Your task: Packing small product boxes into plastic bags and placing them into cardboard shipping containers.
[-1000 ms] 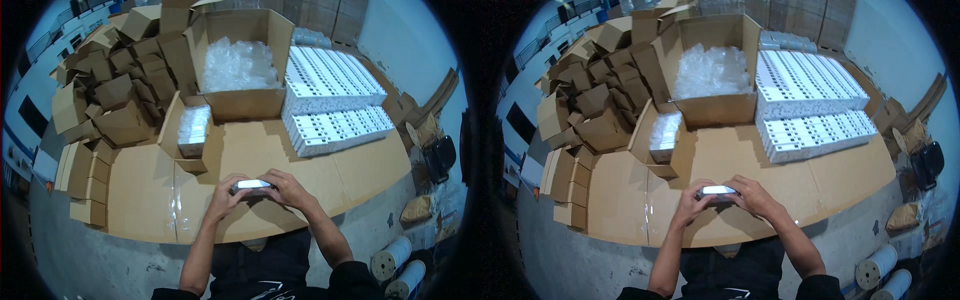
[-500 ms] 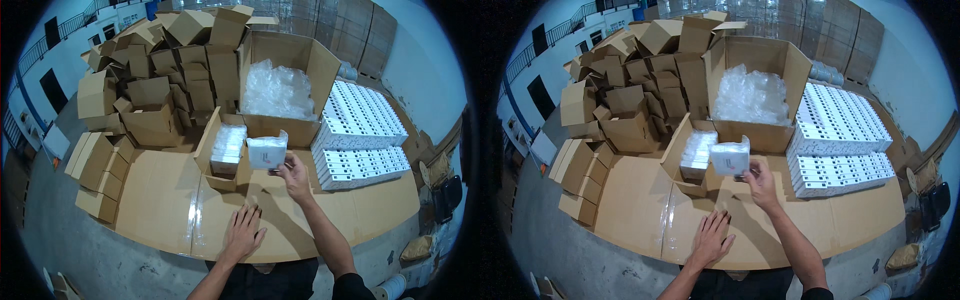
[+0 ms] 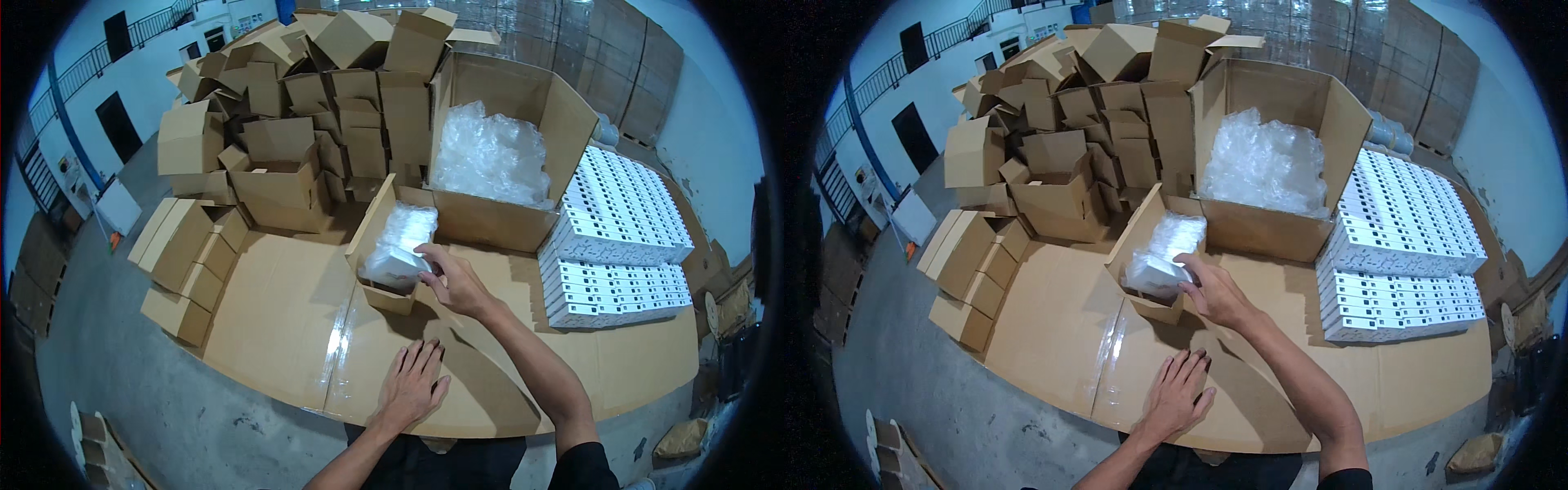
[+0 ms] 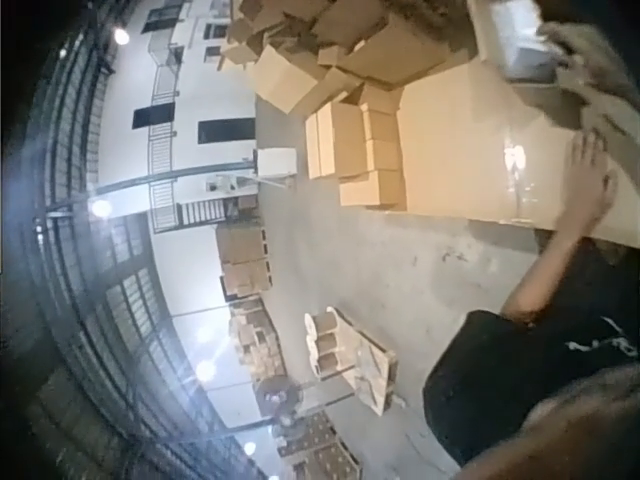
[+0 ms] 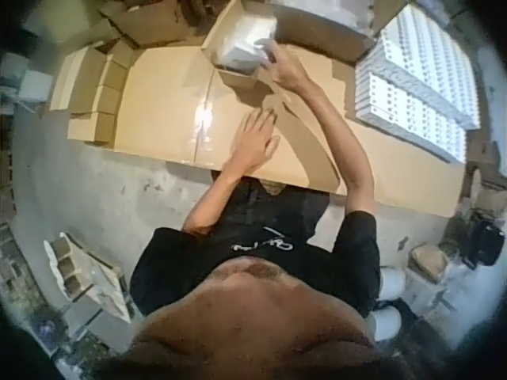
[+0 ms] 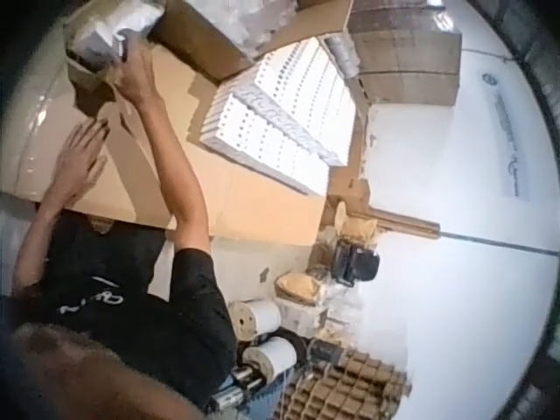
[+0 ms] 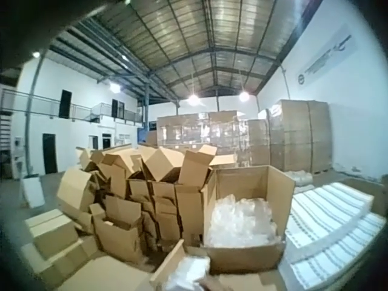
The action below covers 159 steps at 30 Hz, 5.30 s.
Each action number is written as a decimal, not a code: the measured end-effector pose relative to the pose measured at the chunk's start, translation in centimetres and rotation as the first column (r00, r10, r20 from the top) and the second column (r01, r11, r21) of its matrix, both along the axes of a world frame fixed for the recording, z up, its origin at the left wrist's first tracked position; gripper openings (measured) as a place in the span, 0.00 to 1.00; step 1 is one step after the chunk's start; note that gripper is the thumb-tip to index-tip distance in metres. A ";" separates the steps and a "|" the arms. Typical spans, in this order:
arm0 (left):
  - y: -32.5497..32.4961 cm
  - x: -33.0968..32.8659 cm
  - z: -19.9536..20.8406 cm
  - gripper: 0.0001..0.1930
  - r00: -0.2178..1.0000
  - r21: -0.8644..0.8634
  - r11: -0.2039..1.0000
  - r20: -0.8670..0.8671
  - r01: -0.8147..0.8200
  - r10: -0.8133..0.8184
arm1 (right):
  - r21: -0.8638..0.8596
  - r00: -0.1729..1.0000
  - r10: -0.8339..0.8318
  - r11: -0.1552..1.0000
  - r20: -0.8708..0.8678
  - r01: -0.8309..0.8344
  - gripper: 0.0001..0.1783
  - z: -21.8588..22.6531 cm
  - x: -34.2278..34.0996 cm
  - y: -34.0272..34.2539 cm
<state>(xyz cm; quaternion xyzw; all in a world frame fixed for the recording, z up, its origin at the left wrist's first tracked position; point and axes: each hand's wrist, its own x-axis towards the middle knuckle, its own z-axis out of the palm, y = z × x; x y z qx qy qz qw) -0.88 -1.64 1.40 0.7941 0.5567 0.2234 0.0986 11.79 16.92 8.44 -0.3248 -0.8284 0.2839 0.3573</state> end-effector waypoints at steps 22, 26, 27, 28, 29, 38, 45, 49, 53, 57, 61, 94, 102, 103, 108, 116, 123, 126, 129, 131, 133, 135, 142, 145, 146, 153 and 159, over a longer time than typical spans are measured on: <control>0.3 0.1 -0.4 0.31 0.999 -0.019 1.000 0.032 0.002 -0.002 | 0.237 0.884 -0.184 0.968 0.429 0.087 0.15 -0.9 -4.8 0.7; 0.2 0.3 -0.3 0.30 0.999 -0.063 0.998 0.030 -0.011 0.013 | 0.237 0.874 -0.276 0.952 0.399 0.193 0.10 -1.2 -5.3 0.2; 0.2 0.3 -0.3 0.30 0.999 -0.062 0.998 0.034 0.001 0.001 | 0.205 0.871 -0.294 0.952 0.394 0.229 0.10 -1.2 -5.2 0.0; 0.2 0.3 -0.3 0.30 0.999 -0.044 0.999 0.046 -0.009 0.011 | 0.207 0.865 -0.306 0.948 0.398 0.241 0.10 -1.2 -5.2 0.0; 0.3 0.5 -0.3 0.30 0.998 -0.027 1.000 0.061 -0.011 0.013 | 0.185 0.886 -0.292 0.953 0.361 0.239 0.10 -1.1 -4.8 -0.1; 0.4 0.4 -0.2 0.30 0.996 0.023 0.999 0.082 0.038 -0.040 | 0.205 0.934 -0.321 0.936 0.157 0.287 0.31 3.5 4.7 -2.8; 0.2 1.1 1.7 0.26 0.992 0.080 0.990 0.047 0.113 -0.117 | 0.373 0.769 -0.636 0.729 0.062 0.573 0.29 8.9 18.4 -2.6; -0.2 1.8 3.3 0.26 0.991 0.081 0.988 -0.005 0.134 -0.134 | 0.450 0.607 -0.794 0.553 0.032 0.701 0.28 10.1 28.3 -2.6; 0.4 2.1 2.8 0.26 0.986 0.062 0.985 -0.001 0.164 -0.164 | 0.378 0.428 -0.902 0.413 0.048 0.829 0.28 8.7 38.9 -2.2; -0.1 2.2 2.9 0.26 0.990 0.032 0.990 -0.049 0.134 -0.133 | 0.359 0.272 -0.961 0.275 0.060 0.892 0.31 5.9 47.8 -0.7; -0.1 2.6 2.7 0.27 0.992 0.020 0.994 -0.074 0.104 -0.102 | 0.277 0.178 -0.973 0.214 0.149 0.937 0.36 3.8 53.6 -0.2; 3.1 1.3 0.8 0.22 0.995 0.013 0.998 0.078 0.055 -0.055 | -0.315 0.501 -0.804 0.589 -0.319 0.744 0.16 2.9 35.5 -12.0; 5.3 2.7 1.6 0.20 0.625 -0.392 0.870 0.769 0.300 0.131 | -0.474 0.686 -0.625 0.764 -0.373 0.438 0.14 -0.7 17.1 -13.6; 5.5 2.7 1.9 0.20 0.544 -0.437 0.814 0.819 0.383 0.184 | -0.517 0.717 -0.602 0.763 -0.352 0.387 0.13 -1.2 15.6 -13.8; 6.4 1.7 1.5 0.22 0.226 -0.424 0.723 0.905 0.546 0.360 | -0.570 0.815 -0.467 0.793 -0.344 0.214 0.16 -2.6 10.3 -13.9; 10.5 2.9 -0.9 0.23 0.251 -0.270 0.887 0.951 0.374 0.183 | -0.492 0.737 -0.458 0.848 -0.498 0.195 0.15 -6.1 9.7 -10.7; 11.4 3.3 -2.4 0.30 0.379 -0.139 0.946 0.925 0.292 0.019 | -0.327 0.765 -0.609 0.781 -0.208 0.533 0.18 -8.6 9.5 -9.5; 11.2 3.1 -3.6 0.25 0.438 -0.129 0.956 0.899 0.262 0.001 | -0.302 0.795 -0.586 0.795 -0.157 0.526 0.25 -8.2 9.5 -10.1; 10.5 3.0 -3.4 0.21 0.472 -0.161 0.954 0.881 0.253 0.023 | -0.240 0.822 -0.556 0.820 -0.123 0.520 0.27 -8.4 9.8 -10.3; 10.3 3.0 -3.0 0.21 0.551 -0.229 0.936 0.833 0.267 0.047 | -0.227 0.823 -0.561 0.815 -0.085 0.533 0.29 -8.6 10.3 -10.4; 10.4 2.8 -2.6 0.22 0.580 -0.248 0.935 0.812 0.254 0.058 | -0.238 0.838 -0.541 0.825 -0.074 0.512 0.30 -8.4 10.5 -10.5; 10.5 2.8 -2.6 0.22 0.606 -0.263 0.936 0.792 0.234 0.071 | -0.242 0.840 -0.540 0.823 -0.055 0.514 0.32 -8.9 10.6 -10.3; 10.1 3.6 -2.5 0.27 0.602 -0.122 0.976 0.798 0.178 -0.010 | -0.191 0.839 -0.544 0.821 0.024 0.538 0.36 -8.2 11.5 -11.5; 9.1 2.9 -0.5 0.29 0.651 0.035 0.997 0.756 0.066 -0.070 | -0.062 0.813 -0.529 0.828 0.243 0.557 0.35 -7.8 12.7 -13.1; 9.0 2.6 -0.1 0.30 0.687 0.103 0.994 0.721 0.022 -0.090 | -0.053 0.817 -0.526 0.833 0.237 0.551 0.35 -8.3 12.9 -13.6; 15.3 7.4 9.4 0.13 0.736 0.389 0.915 0.650 -0.108 -0.189 | 0.197 0.685 -0.576 0.810 0.446 0.552 0.32 -8.5 12.8 -15.2; 30.1 12.2 15.8 0.10 0.738 0.358 0.925 0.658 -0.131 -0.150 | 0.255 0.628 -0.615 0.780 0.477 0.571 0.32 -9.3 13.2 -15.3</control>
